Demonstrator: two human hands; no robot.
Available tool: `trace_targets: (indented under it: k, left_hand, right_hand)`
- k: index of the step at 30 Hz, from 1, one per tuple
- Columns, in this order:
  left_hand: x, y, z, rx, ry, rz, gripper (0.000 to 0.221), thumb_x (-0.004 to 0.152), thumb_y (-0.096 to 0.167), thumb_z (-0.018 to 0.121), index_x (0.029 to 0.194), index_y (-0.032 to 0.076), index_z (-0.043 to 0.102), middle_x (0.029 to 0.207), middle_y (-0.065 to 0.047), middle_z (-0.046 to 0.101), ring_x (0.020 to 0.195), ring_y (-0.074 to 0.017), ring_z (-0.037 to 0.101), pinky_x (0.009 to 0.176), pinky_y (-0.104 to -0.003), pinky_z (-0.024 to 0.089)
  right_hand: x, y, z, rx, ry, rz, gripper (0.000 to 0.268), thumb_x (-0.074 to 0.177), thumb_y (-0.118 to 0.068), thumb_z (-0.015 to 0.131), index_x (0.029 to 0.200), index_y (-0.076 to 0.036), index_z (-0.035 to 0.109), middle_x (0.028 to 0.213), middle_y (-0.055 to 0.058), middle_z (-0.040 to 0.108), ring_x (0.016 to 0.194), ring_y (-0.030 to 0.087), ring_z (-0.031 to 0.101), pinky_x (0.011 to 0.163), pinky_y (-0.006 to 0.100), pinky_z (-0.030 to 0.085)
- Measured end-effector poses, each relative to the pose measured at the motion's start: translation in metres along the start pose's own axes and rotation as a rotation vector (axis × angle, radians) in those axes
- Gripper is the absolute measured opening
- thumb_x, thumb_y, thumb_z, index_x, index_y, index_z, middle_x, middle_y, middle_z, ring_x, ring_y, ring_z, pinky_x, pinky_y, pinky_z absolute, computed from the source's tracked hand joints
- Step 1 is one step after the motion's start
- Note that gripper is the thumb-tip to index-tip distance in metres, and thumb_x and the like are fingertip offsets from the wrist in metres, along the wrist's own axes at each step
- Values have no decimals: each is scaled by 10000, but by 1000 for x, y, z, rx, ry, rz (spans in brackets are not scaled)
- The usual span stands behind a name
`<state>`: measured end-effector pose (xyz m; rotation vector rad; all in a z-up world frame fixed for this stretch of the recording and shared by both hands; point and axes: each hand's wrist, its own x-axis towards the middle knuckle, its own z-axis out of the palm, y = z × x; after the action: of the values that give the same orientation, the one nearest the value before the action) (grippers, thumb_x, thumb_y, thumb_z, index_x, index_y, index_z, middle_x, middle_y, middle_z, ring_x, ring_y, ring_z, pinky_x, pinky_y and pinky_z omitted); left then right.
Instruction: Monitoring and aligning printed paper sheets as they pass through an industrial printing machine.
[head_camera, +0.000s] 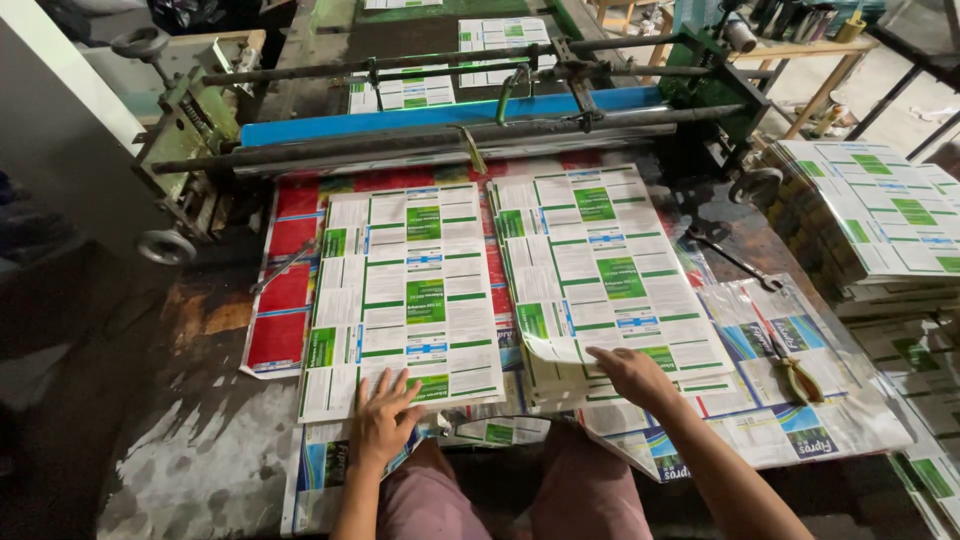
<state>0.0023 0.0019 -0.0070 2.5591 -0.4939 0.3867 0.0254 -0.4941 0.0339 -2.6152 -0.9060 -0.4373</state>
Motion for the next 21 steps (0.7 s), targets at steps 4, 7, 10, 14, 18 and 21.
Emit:
trace_targets:
  k: [4, 7, 10, 14, 18, 21]
  left_hand:
    - [0, 0, 0, -37, 11, 3, 503, 970, 550, 525, 1298, 226, 726, 1477, -67, 583, 1450, -366, 444, 1229, -615, 187]
    - [0, 0, 1, -30, 7, -8, 547, 984, 587, 450, 1302, 232, 719, 1480, -61, 580, 1456, -367, 437, 1235, -625, 166]
    - [-2, -5, 7, 9, 40, 19, 388, 964, 369, 613, 1315, 239, 712, 1481, -56, 584, 1454, -348, 450, 1227, -623, 213]
    - [-2, -2, 5, 7, 82, 64, 419, 998, 428, 557, 1311, 206, 723, 1474, -80, 590, 1451, -368, 452, 1210, -637, 231]
    - [-2, 5, -3, 15, 47, 39, 524, 1009, 548, 438, 1326, 226, 704, 1478, -78, 582, 1450, -382, 445, 1217, -626, 225]
    - [-2, 4, -4, 25, 52, 49, 503, 1013, 527, 459, 1333, 222, 699, 1476, -83, 585, 1446, -388, 451, 1211, -625, 236]
  right_hand:
    - [-9, 12, 5, -13, 127, 85, 218, 863, -193, 775, 1073, -132, 763, 792, 67, 800, 580, 221, 755, 491, 382, 622]
    - [10, -9, -35, -136, 144, 47, 89, 909, -191, 747, 932, -123, 799, 784, 77, 777, 531, 210, 703, 397, 368, 588]
    - [39, -58, -93, -306, 442, -59, 140, 920, -6, 719, 925, -134, 772, 892, 65, 783, 770, 201, 734, 574, 334, 594]
    - [20, -63, -63, -169, 412, 63, 189, 1031, 4, 501, 1025, -76, 671, 989, 112, 785, 807, 240, 769, 556, 340, 616]
    - [-2, -40, -3, -119, 289, 124, 71, 946, -83, 656, 966, -150, 667, 813, 20, 746, 604, 203, 688, 377, 367, 496]
    - [-1, -32, 6, -138, 336, 45, 179, 887, -13, 676, 982, -145, 753, 960, 22, 802, 783, 217, 779, 475, 370, 585]
